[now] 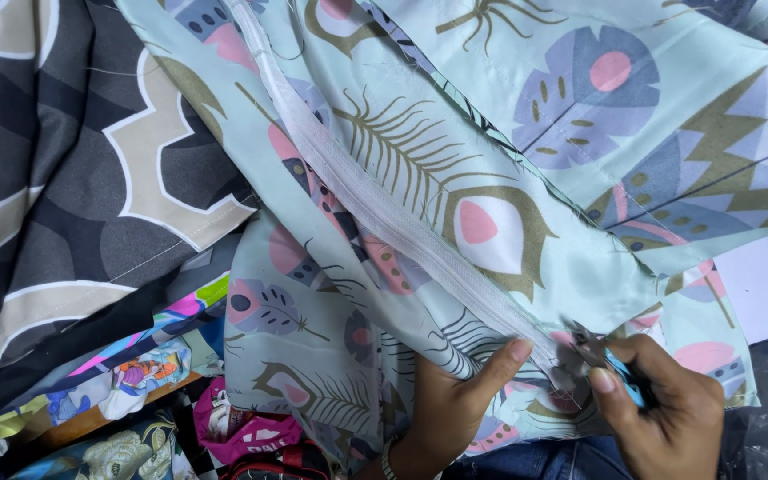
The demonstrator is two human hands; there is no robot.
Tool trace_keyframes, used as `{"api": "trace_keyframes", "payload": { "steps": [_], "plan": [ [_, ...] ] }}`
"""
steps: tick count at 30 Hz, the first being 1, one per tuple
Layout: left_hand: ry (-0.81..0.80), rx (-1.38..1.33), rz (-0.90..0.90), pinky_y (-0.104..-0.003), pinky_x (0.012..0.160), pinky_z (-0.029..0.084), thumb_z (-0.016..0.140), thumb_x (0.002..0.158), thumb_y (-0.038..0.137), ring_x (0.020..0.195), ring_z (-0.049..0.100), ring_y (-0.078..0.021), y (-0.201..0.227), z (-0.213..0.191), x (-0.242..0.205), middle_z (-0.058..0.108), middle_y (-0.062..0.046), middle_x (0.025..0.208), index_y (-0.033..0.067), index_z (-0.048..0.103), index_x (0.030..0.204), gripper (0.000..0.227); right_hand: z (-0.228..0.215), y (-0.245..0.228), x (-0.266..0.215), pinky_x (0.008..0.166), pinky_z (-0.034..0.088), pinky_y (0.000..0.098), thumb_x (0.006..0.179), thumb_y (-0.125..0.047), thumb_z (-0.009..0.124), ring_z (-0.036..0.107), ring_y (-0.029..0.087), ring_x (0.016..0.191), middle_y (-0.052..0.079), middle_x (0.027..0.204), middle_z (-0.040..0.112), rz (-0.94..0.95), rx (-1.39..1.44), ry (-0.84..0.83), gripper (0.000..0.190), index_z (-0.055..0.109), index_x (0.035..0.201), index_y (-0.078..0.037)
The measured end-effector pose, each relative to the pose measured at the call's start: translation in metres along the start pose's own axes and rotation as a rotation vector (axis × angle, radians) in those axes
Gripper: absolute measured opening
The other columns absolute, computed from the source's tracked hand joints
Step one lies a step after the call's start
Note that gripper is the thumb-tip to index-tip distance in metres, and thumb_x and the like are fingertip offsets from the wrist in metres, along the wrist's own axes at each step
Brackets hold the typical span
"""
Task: Trimming loose threads and excess fabric edges from a garment using small thread snips at a sewing workstation.
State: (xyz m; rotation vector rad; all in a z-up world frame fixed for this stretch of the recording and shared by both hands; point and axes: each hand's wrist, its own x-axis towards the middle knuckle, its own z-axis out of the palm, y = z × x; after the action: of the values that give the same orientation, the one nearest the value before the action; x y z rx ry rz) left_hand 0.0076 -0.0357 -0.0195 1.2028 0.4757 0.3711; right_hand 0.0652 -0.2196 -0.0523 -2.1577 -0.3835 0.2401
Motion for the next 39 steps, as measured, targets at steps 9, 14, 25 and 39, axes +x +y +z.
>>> {"api": "trace_keyframes", "payload": {
  "steps": [9, 14, 25, 39],
  "plan": [
    [0.101, -0.020, 0.007, -0.038, 0.120, 0.044, 0.072, 0.095, 0.014, 0.134, 0.060, -0.0256, -0.010, 0.001, 0.000, 0.065, -0.013, 0.139, 0.0009, 0.056, 0.140, 0.050, -0.007, -0.034, -0.015, 0.062, 0.051, 0.0221, 0.078, -0.020, 0.088, 0.062, 0.009, 0.063, 0.006, 0.083, 0.070, -0.006, -0.182, 0.122, 0.035, 0.062, 0.092, -0.002],
    [0.101, -0.019, 0.006, -0.037, 0.119, 0.042, 0.072, 0.095, 0.014, 0.134, 0.059, -0.0243, -0.014, -0.001, -0.001, 0.063, -0.013, 0.141, 0.0009, 0.052, 0.143, 0.053, 0.004, -0.035, -0.014, 0.069, 0.052, 0.0220, 0.079, -0.017, 0.088, 0.066, 0.010, 0.069, 0.008, 0.081, 0.071, 0.046, -0.102, 0.160, 0.032, 0.065, 0.096, -0.001],
    [0.063, -0.076, -0.008, -0.038, 0.120, 0.042, 0.072, 0.094, 0.014, 0.135, 0.058, -0.0268, -0.012, -0.002, 0.000, 0.062, -0.015, 0.141, 0.0003, 0.051, 0.143, 0.055, 0.020, -0.036, 0.000, 0.074, 0.058, 0.0224, 0.076, -0.005, 0.088, 0.067, 0.014, 0.077, 0.015, 0.092, 0.070, 0.020, 0.076, 0.173, 0.033, 0.063, 0.096, 0.005],
    [0.053, -0.125, -0.050, -0.037, 0.119, 0.044, 0.072, 0.094, 0.012, 0.132, 0.059, -0.0237, -0.014, -0.003, 0.001, 0.062, -0.013, 0.140, 0.0009, 0.049, 0.144, 0.056, 0.028, -0.035, 0.001, 0.068, 0.054, 0.0223, 0.085, 0.000, 0.080, 0.063, 0.015, 0.068, 0.015, 0.083, 0.063, 0.028, 0.218, 0.192, 0.024, 0.059, 0.094, 0.006]
  ]
}}
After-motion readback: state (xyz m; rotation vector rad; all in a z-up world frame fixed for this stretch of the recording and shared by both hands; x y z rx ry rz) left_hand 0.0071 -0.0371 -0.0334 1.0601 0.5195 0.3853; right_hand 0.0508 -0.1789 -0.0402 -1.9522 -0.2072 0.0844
